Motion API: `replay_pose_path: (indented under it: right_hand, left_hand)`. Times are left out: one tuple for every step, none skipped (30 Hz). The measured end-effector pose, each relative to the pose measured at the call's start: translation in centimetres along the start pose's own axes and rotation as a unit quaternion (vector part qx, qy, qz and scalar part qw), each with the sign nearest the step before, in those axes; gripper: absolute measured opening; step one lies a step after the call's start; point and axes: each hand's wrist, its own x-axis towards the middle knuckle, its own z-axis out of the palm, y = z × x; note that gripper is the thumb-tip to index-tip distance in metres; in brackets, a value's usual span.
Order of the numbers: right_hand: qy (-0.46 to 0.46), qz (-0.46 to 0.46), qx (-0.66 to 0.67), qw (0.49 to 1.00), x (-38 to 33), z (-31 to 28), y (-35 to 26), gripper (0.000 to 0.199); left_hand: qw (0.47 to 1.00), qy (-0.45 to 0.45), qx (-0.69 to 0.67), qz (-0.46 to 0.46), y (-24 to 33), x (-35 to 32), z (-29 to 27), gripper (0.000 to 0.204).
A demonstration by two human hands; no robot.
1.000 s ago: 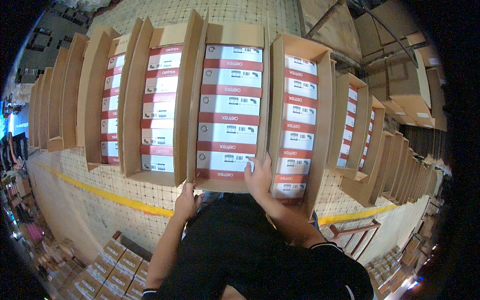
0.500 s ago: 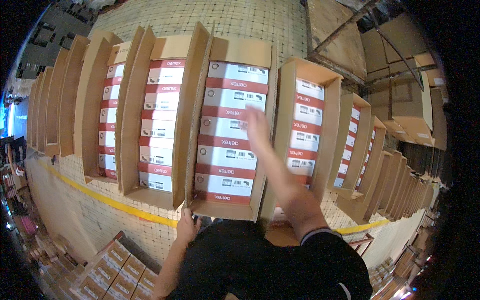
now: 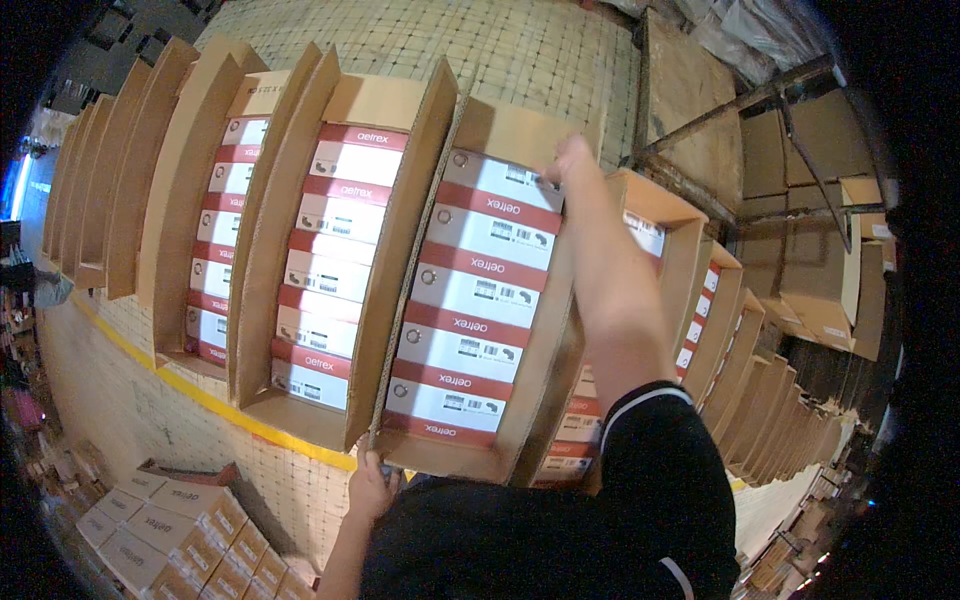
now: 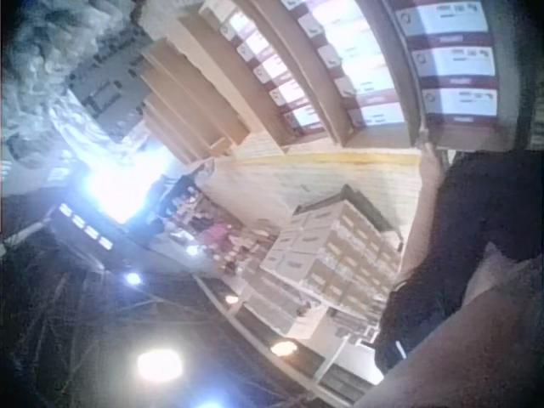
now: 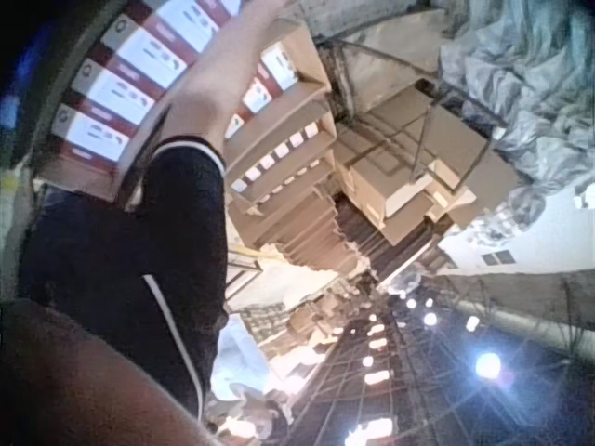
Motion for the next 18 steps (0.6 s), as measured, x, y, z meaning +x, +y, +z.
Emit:
replay_pose_path:
  right_hand:
    - [0.010, -0.014, -0.011, 1.000, -0.2, 0.0, 1.0, 0.058]
    - [0.025, -0.012, -0.018, 0.999, -0.4, 0.0, 2.0, 0.056]
    - [0.023, -0.023, -0.017, 0.999, -0.8, 0.2, 2.5, 0.054]
    - [0.026, -0.018, -0.013, 0.999, -1.3, 0.3, 2.9, 0.053]
    - [0.029, 0.007, -0.002, 1.000, -1.8, 0.5, 2.6, 0.051]
    - [0.054, 0.005, 0.029, 0.998, -2.3, 0.9, 2.2, 0.051]
    - [0.077, 0.021, 0.069, 0.994, -2.8, 1.5, 1.0, 0.051]
    - [0.094, 0.016, 0.108, 0.990, -3.2, 2.2, -0.6, 0.051]
    - [0.115, 0.031, 0.089, 0.989, -3.4, 2.8, -1.7, 0.052]
    - [0.128, 0.026, 0.073, 0.989, -3.4, 3.6, -2.6, 0.053]
    - [0.139, 0.040, 0.056, 0.988, -3.3, 4.6, -3.6, 0.054]
    - [0.119, 0.011, 0.045, 0.992, -3.1, 5.5, -4.5, 0.059]
    - [0.103, 0.005, 0.033, 0.994, -3.1, 6.3, -5.4, 0.063]
    - [0.099, -0.011, 0.027, 0.995, -3.3, 6.7, -6.2, 0.067]
    - [0.027, -0.069, 0.055, 0.996, -3.6, 7.1, -7.2, 0.072]
    - [-0.014, -0.114, 0.093, 0.989, -4.4, 7.5, -8.6, 0.073]
    - [-0.093, -0.233, 0.134, 0.959, -5.4, 7.9, -10.0, 0.075]
    - [-0.324, -0.265, 0.295, 0.859, -6.9, 8.4, -12.6, 0.075]
  left_hand:
    - [1.000, 0.006, 0.003, 0.003, 0.0, 0.0, -0.1, 0.044]
    - [1.000, 0.012, 0.008, 0.004, 0.1, 0.0, -0.2, 0.044]
    - [1.000, 0.008, 0.007, 0.005, 0.1, 0.1, -0.3, 0.043]
    - [1.000, 0.004, 0.006, 0.004, 0.1, 0.0, -0.4, 0.043]
    - [1.000, 0.014, 0.005, 0.015, 0.1, 0.0, -0.4, 0.043]
    - [1.000, 0.002, 0.013, 0.009, 0.0, 0.0, -0.5, 0.042]
    - [1.000, 0.007, 0.020, 0.016, 0.0, 0.0, -0.4, 0.041]
    - [0.999, 0.011, 0.027, 0.025, 0.0, 0.0, -0.4, 0.041]
    - [0.998, 0.028, 0.025, 0.041, 0.0, 0.0, -0.3, 0.043]
    - [0.997, 0.046, 0.025, 0.058, -0.1, -0.1, -0.3, 0.046]
    - [0.990, 0.091, 0.019, 0.102, -0.1, 0.0, -0.3, 0.049]
    - [0.995, 0.066, 0.022, 0.076, -0.1, 0.1, -0.3, 0.049]
    - [0.995, 0.060, 0.020, 0.075, -0.1, 0.1, -0.4, 0.049]
    - [0.996, 0.054, 0.019, 0.074, -0.1, 0.1, -0.5, 0.049]
    - [0.999, 0.018, 0.006, 0.039, -0.1, 0.2, -0.7, 0.047]
    - [1.000, -0.019, -0.006, 0.005, -0.1, 0.3, -0.8, 0.045]
    - [0.998, -0.054, -0.017, -0.030, -0.1, 0.3, -0.9, 0.042]
    - [0.999, -0.042, -0.014, -0.015, -0.1, 0.4, -1.0, 0.043]
